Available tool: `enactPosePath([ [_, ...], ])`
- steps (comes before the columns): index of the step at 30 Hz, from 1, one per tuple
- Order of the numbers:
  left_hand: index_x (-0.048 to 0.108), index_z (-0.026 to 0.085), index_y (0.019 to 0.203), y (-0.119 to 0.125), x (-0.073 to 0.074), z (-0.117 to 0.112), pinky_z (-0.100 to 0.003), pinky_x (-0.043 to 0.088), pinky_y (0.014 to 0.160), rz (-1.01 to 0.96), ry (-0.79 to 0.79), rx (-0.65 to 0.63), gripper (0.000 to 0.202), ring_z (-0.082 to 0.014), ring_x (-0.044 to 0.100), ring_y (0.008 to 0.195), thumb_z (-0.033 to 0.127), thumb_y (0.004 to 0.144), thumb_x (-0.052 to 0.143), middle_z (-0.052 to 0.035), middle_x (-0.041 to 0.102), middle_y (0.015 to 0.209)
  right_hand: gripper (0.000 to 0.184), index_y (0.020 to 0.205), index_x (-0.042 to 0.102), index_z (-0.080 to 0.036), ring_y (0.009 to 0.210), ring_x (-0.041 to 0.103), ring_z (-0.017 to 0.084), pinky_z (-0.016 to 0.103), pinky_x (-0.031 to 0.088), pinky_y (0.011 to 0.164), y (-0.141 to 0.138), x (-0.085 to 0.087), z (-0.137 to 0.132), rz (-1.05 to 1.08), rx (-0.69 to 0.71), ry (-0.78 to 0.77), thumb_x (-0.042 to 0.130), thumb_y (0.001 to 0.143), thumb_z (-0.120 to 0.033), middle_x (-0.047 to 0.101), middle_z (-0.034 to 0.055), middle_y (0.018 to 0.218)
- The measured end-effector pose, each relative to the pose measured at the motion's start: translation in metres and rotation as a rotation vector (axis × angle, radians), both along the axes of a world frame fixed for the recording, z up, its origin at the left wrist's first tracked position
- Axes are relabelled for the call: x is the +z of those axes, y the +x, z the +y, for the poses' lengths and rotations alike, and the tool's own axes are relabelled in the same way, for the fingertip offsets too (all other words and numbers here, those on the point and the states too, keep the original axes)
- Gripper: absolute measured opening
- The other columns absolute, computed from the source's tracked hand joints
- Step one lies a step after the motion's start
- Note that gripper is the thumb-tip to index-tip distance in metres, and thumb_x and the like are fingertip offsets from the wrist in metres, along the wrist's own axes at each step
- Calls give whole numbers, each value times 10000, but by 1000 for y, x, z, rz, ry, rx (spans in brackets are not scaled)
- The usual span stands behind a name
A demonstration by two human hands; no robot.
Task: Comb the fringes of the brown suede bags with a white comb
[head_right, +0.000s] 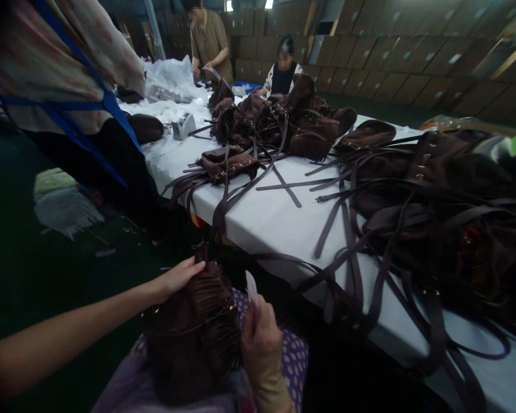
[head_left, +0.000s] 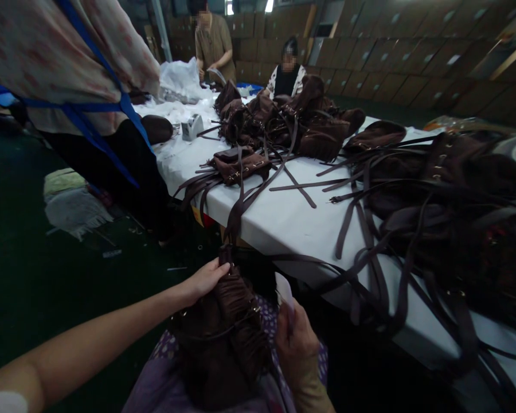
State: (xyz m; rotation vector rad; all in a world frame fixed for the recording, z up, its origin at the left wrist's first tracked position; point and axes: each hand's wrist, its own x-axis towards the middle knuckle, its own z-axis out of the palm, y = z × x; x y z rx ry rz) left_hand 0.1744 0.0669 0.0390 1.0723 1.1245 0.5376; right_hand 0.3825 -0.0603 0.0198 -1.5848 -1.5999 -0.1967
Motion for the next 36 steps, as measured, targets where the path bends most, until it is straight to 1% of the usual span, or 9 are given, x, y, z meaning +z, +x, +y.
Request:
enactPosePath([
  [5,576,167,1205,3,32,-12,-376,407,984,73,284,12,488,-275,574,1120,515,876,482,-86,658,1175,258,1152,521,-139,744,628,159,246,537,660,-27,37,11,75,130,-129,351,979,-225,625,72,843],
  [11,523,168,1295,9,51,-29,-361,402,1004,99,466,24,489,-257,562,1141,471,918,451,-88,602,1285,346,1171,534,-160,568,655,144,213,508,489,-69,0,22,-217,17,-539,427,863,-45,631,48,819],
  [14,533,169,1274,7,54,-35,-369,426,991,34,400,106,491,-257,584,1119,484,900,490,-90,631,1241,408,1206,527,-183,533,649,129,187,466,452,-60,-8,34,-417,-42,-663,430,851,-7,609,41,822],
  [20,567,153,1155,-18,66,-32,-392,520,852,-187,-32,288,421,-250,676,910,435,843,599,-108,708,1035,396,1290,456,-206,565,612,118,194,435,468,-33,35,53,-542,-55,-423,394,918,-86,545,37,857],
  [24,552,120,1156,-49,27,-36,-405,513,866,38,-139,112,404,-273,674,950,422,901,471,-149,701,1028,414,1298,438,-167,634,608,129,204,460,521,-49,19,49,-603,114,-333,408,900,-56,554,54,891],
  [27,491,90,1263,-66,-25,-48,-450,463,939,520,13,2,484,-334,591,1121,292,830,568,-207,629,1183,408,1267,461,-132,613,606,145,219,468,496,-71,-23,41,-632,194,-355,439,871,-34,570,58,861],
  [30,375,126,1402,-70,-62,-59,-569,318,1048,681,254,-7,702,-395,380,1321,60,728,559,-226,326,1484,419,1263,459,-113,616,609,152,227,480,498,-88,-56,37,-618,203,-372,436,857,-15,585,67,869],
  [34,406,184,1389,-61,-73,-62,-510,233,1148,517,968,-140,681,-267,254,1410,-21,740,381,-121,318,1510,429,1280,434,-91,643,610,152,230,496,527,-92,-65,39,-546,165,-353,389,863,3,588,83,900],
  [36,386,162,1391,-52,-70,-62,-481,267,1148,394,1033,-148,624,-245,314,1385,27,782,382,-130,403,1457,431,1288,421,-88,659,612,155,231,503,538,-87,-61,42,-514,168,-333,378,868,-2,584,84,900],
])
